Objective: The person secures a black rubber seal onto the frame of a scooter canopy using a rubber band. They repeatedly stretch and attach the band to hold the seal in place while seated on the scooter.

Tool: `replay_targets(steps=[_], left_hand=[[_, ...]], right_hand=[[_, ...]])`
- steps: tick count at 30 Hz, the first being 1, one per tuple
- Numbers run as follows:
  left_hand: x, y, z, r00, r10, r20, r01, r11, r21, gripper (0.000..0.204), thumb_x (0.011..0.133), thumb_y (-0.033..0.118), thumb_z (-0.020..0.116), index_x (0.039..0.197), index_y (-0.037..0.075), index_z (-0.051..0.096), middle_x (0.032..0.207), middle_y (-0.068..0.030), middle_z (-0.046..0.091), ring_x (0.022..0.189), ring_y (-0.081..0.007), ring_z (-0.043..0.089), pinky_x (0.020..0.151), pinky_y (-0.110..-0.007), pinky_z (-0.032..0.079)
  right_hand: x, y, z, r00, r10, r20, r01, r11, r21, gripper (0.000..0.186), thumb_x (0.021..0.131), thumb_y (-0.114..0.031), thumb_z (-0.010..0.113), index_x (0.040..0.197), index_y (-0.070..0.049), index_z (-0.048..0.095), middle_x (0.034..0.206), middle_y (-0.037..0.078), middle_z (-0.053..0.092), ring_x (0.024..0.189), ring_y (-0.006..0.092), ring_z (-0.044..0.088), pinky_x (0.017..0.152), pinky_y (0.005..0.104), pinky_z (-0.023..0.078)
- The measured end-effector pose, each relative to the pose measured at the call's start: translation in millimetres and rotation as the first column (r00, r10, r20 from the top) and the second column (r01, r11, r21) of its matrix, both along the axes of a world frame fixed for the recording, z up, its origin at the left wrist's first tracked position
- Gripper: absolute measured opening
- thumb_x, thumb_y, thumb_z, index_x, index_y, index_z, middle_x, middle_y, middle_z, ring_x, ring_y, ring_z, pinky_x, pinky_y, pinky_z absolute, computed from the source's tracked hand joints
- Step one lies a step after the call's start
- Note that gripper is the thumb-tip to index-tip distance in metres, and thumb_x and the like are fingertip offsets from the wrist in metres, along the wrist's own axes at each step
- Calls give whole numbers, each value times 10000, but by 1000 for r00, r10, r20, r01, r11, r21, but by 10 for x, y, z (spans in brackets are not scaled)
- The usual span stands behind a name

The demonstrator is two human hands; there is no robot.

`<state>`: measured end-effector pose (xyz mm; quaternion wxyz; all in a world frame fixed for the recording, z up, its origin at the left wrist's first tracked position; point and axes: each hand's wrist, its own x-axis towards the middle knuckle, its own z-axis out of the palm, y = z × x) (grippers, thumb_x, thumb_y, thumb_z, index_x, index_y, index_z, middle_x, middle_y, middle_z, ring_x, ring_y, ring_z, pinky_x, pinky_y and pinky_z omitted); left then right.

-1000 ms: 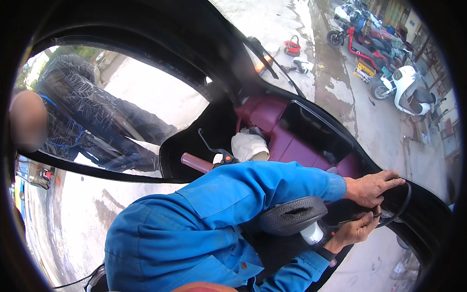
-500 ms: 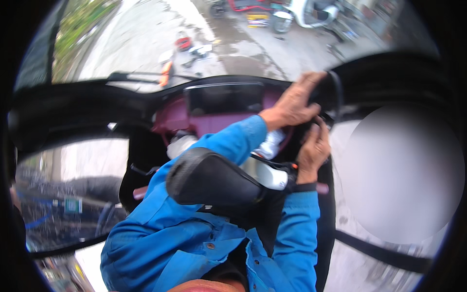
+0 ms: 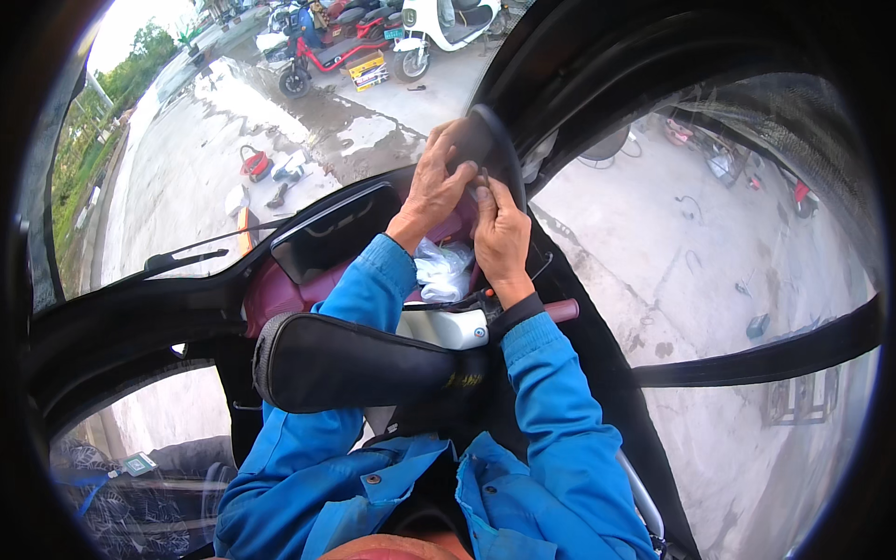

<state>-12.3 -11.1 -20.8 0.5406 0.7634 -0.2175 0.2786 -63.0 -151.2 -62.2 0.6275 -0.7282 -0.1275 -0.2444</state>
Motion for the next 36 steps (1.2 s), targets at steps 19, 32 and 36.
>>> replay_targets(steps=[19, 32, 36], left_hand=[[37, 112, 133, 995, -56, -79, 50, 996, -79, 475, 1028, 121, 571, 1466, -55, 624, 1367, -188, 687, 1165, -277, 705, 1024, -349, 552], [5, 64, 117, 984, -74, -165, 50, 988, -145, 443, 1056, 139, 603, 1468, -22, 626, 1317, -176, 717, 1104, -238, 710, 987, -355, 566], [19, 59, 159, 995, -16, -95, 12, 999, -38, 445, 1073, 197, 602, 1445, -44, 640, 1349, -199, 688, 1196, -302, 698, 1064, -380, 534]], right_hand=[[685, 200, 300, 879, 413, -237, -286, 856, 431, 342, 1145, -277, 578, 1202, 11, 754, 1043, 48, 753, 920, 133, 697, 828, 293, 557], [628, 269, 485, 808, 552, -207, -280, 668, 690, 264, 1166, -230, 575, 1124, -63, 775, 890, -34, 700, 707, 46, 588, 615, 205, 471], [736, 268, 429, 726, 670, -155, -293, 505, 811, 198, 1139, -225, 603, 1184, -74, 723, 976, -22, 685, 755, 56, 609, 622, 214, 479]])
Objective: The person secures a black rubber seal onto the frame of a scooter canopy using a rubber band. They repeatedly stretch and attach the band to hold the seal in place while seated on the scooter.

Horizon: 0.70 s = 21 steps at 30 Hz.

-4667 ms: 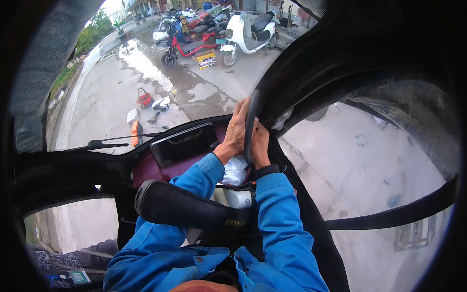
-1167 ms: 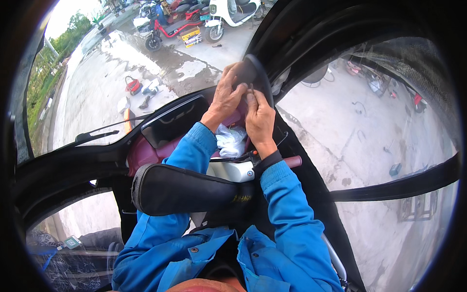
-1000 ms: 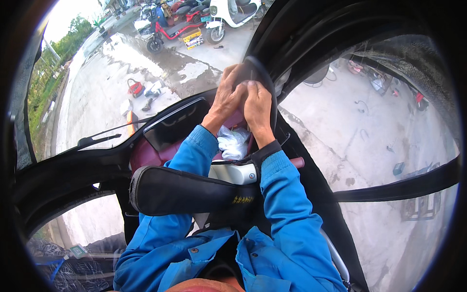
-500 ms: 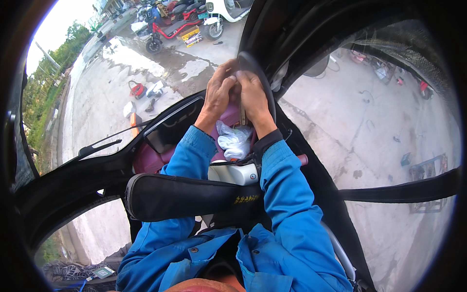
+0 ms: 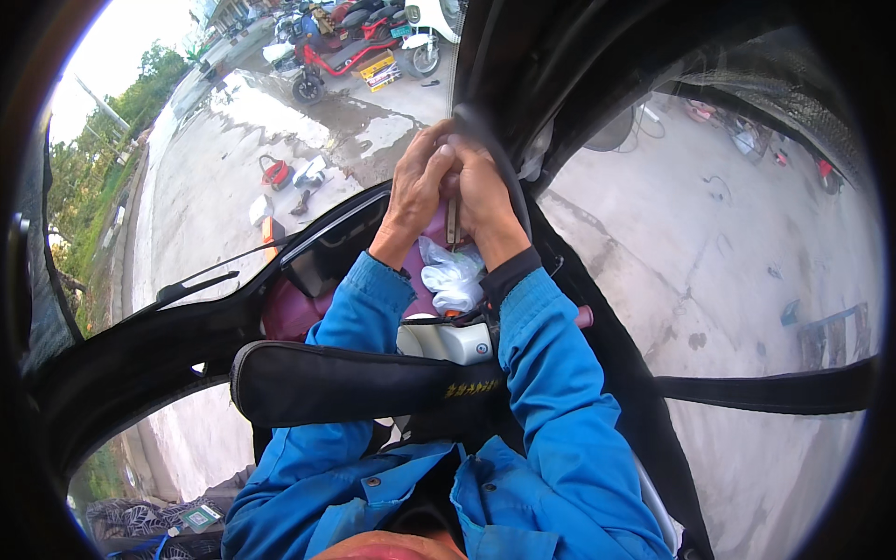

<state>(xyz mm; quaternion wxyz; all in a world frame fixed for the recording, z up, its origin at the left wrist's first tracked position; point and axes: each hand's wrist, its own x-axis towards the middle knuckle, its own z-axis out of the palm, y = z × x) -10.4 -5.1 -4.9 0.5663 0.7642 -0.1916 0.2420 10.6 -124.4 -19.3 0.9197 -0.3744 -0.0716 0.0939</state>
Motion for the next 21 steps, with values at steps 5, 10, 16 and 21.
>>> replay_targets(steps=[5, 10, 16, 21], left_hand=[[-27, -32, 117, 994, 55, 91, -68, 987, 145, 473, 1077, 238, 594, 1436, -67, 636, 1358, -223, 674, 1212, -355, 700, 1075, -389, 530], [-49, -48, 206, 994, 57, 89, -74, 976, 203, 454, 1073, 222, 582, 1399, -87, 646, 1365, -244, 664, 1188, -407, 699, 1062, -419, 534], [-22, -85, 226, 990, 83, 112, -112, 953, 282, 486, 1056, 226, 583, 1414, -100, 628, 1388, -257, 654, 1218, -452, 678, 1083, -447, 527], [-83, -18, 265, 998, 56, 26, -61, 967, 248, 519, 1055, 271, 574, 1442, -73, 619, 1409, -252, 637, 1278, -437, 649, 1126, -442, 498]], right_hand=[[-19, 118, -19, 995, -41, -87, 49, 994, 93, 268, 1125, -257, 603, 1288, -59, 681, 1169, 46, 695, 1014, 143, 690, 847, 303, 579], [-122, 273, 42, 985, -128, -118, 149, 971, 187, 324, 1134, -243, 567, 1365, -34, 656, 1290, 101, 686, 1156, 218, 701, 1011, 358, 595], [-85, 297, -7, 975, -174, -137, 201, 956, 215, 286, 1147, -223, 585, 1257, 8, 712, 1200, 91, 744, 1060, 209, 730, 954, 340, 605], [-58, 298, -12, 977, -147, -155, 183, 950, 252, 260, 1126, -214, 619, 1273, -20, 710, 1192, 83, 736, 1052, 201, 723, 928, 342, 605]])
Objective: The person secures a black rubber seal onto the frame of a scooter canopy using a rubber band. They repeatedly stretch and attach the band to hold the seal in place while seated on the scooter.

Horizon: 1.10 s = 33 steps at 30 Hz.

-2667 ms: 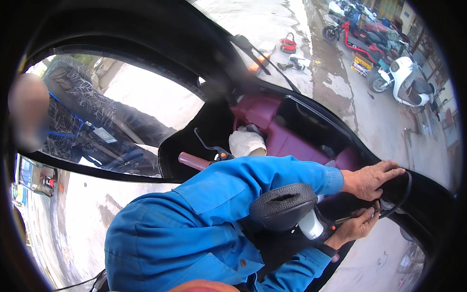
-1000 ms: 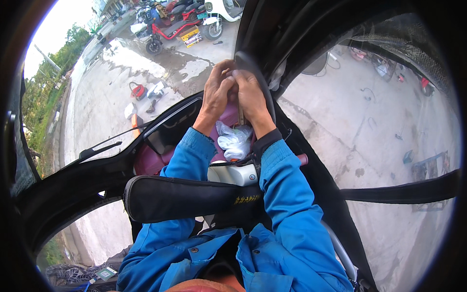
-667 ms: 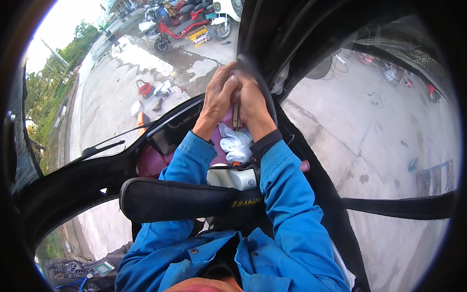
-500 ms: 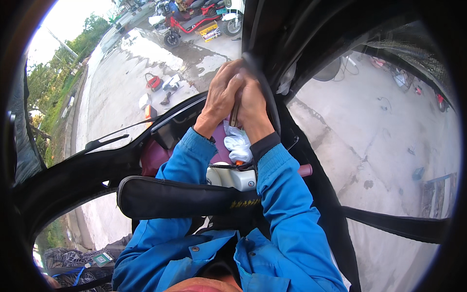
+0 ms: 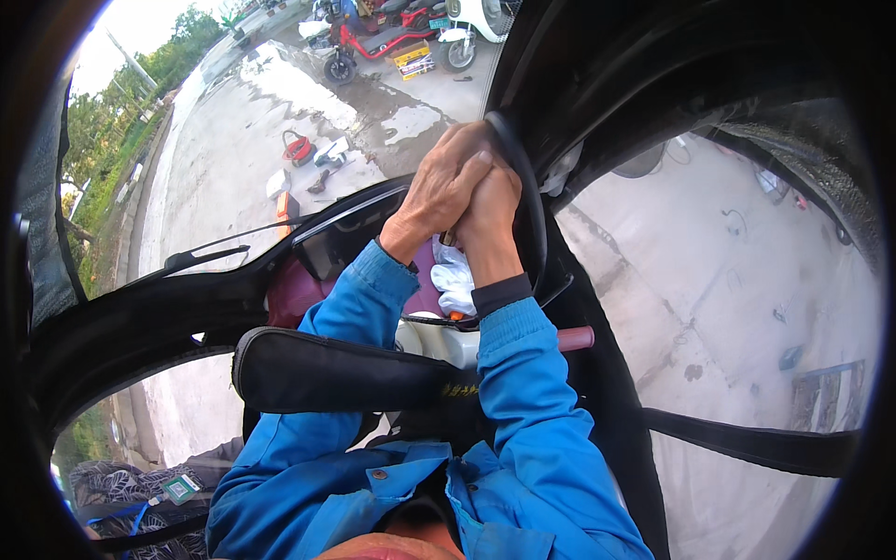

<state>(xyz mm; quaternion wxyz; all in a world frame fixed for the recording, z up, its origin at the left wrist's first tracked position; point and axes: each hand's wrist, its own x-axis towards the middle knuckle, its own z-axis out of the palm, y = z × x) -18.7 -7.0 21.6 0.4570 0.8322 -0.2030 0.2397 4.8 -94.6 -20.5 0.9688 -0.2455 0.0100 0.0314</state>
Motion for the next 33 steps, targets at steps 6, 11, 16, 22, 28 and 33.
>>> replay_targets(steps=[6, 11, 16, 22, 28, 33], left_hand=[[-12, 16, -112, 998, -55, -20, 52, 991, -121, 547, 1064, 314, 607, 1479, -43, 607, 1456, -224, 598, 1343, -376, 608, 1180, -418, 452], [56, 62, -182, 995, -100, 12, 100, 979, -176, 511, 1041, 173, 645, 1491, -62, 592, 1431, -220, 618, 1284, -337, 687, 1118, -392, 530], [104, 127, -178, 989, -144, -45, 126, 951, -282, 484, 1030, 152, 633, 1466, -56, 606, 1336, -222, 682, 1255, -333, 703, 1108, -392, 537], [13, 88, -109, 984, -133, -118, 88, 942, -325, 525, 978, 195, 597, 1453, -27, 606, 1392, -213, 690, 1318, -313, 671, 1105, -404, 536], [27, 99, -105, 976, -147, -161, 95, 951, -294, 563, 960, 193, 610, 1463, -62, 603, 1431, -216, 659, 1323, -313, 670, 1103, -396, 539], [44, 97, -139, 994, -101, -52, 91, 980, -175, 583, 959, 215, 607, 1469, -66, 612, 1423, -204, 657, 1313, -319, 667, 1140, -390, 509]], right_hand=[[31, -176, -63, 994, 22, 107, 7, 964, -266, 260, 1155, -211, 594, 1279, -21, 722, 1069, 29, 736, 884, 100, 700, 765, 261, 585], [74, -308, -137, 978, 100, 185, -22, 924, -381, 252, 1153, -229, 594, 1249, -44, 735, 1035, 5, 724, 856, 89, 660, 719, 241, 524], [11, -310, -155, 965, 209, 160, -131, 908, -399, 221, 1141, -237, 597, 1167, -69, 739, 974, -4, 717, 824, 80, 671, 705, 231, 521], [-2, -330, -117, 957, 244, 155, -171, 909, -380, 242, 1145, -248, 566, 1171, -75, 733, 954, -4, 709, 795, 71, 652, 660, 224, 495], [-39, -291, -11, 981, 184, 58, -156, 936, -317, 255, 1168, -220, 562, 1121, -44, 741, 793, -46, 606, 584, 28, 463, 530, 195, 372], [-20, -204, -25, 993, 93, 71, -72, 964, -256, 235, 1155, -209, 590, 1154, -33, 747, 915, -4, 696, 710, 60, 588, 631, 212, 470]])
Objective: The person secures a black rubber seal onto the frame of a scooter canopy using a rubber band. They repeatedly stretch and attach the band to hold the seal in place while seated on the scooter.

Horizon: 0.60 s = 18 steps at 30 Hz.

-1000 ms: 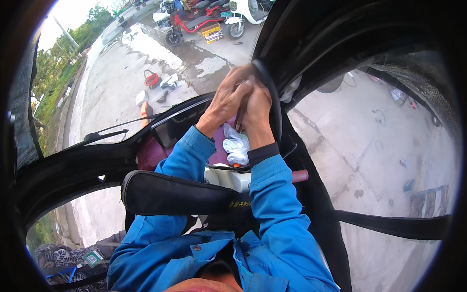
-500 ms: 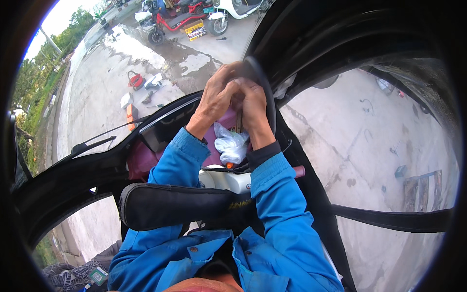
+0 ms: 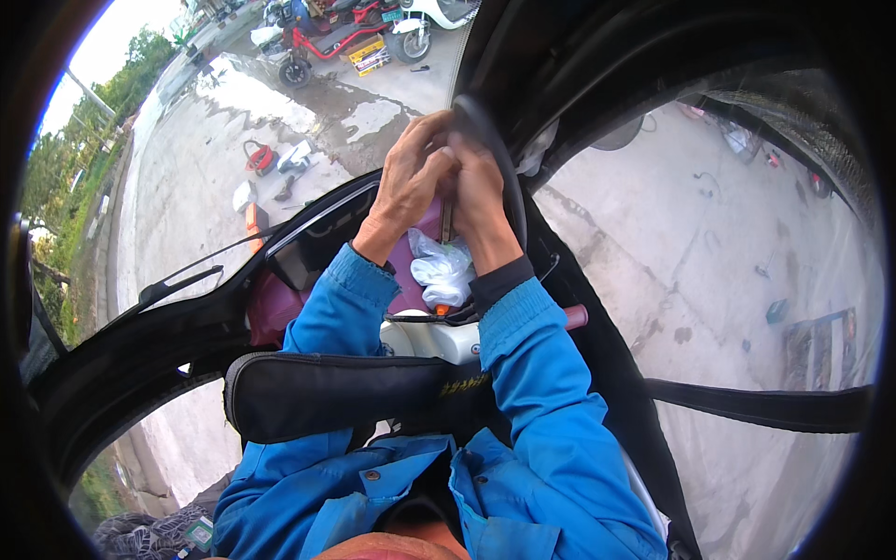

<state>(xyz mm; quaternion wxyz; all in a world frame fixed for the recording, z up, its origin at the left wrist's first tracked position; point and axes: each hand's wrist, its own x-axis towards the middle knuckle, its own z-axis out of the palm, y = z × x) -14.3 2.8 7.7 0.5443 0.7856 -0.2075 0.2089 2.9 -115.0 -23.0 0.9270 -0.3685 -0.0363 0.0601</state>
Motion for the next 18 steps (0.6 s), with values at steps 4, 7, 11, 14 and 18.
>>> replay_targets(steps=[4, 7, 11, 14, 18], left_hand=[[17, -30, 5, 999, 28, 35, -29, 998, 53, 594, 959, 228, 591, 1470, -72, 617, 1432, -215, 643, 1336, -333, 646, 1163, -392, 489], [30, -50, -2, 999, 40, 14, -41, 998, 53, 603, 945, 213, 578, 1473, -75, 617, 1445, -225, 631, 1355, -334, 630, 1164, -388, 486], [30, -93, -32, 996, 66, 60, -69, 996, 63, 553, 944, 139, 570, 1427, -124, 628, 1436, -244, 637, 1289, -365, 665, 1134, -387, 505], [47, -124, -24, 995, 71, 75, -77, 993, 89, 573, 925, 160, 573, 1419, -122, 634, 1412, -267, 642, 1298, -404, 657, 1153, -403, 495], [51, -76, 2, 994, 53, 96, -66, 988, 136, 608, 943, 237, 559, 1451, -91, 625, 1457, -266, 626, 1352, -411, 622, 1186, -413, 462]], right_hand=[[72, 56, -33, 998, 6, -61, 0, 995, 101, 232, 1150, -190, 595, 1211, -17, 736, 1058, 50, 737, 886, 123, 690, 789, 271, 568], [52, 146, -53, 995, -5, -103, 25, 979, 201, 231, 1147, -190, 593, 1249, -24, 716, 1117, 62, 725, 942, 143, 708, 826, 298, 589], [17, 240, -98, 994, -44, -98, 68, 965, 254, 219, 1137, -192, 604, 1271, -42, 691, 1167, 53, 685, 1009, 140, 689, 862, 299, 579], [59, 253, -137, 991, -42, -124, 76, 955, 288, 239, 1136, -152, 596, 1307, -8, 683, 1241, 72, 692, 1098, 165, 687, 937, 314, 574], [104, 261, -171, 990, -143, 18, 139, 979, 146, 274, 1127, -178, 620, 1298, 18, 707, 1200, 82, 714, 1058, 166, 696, 911, 312, 572]])
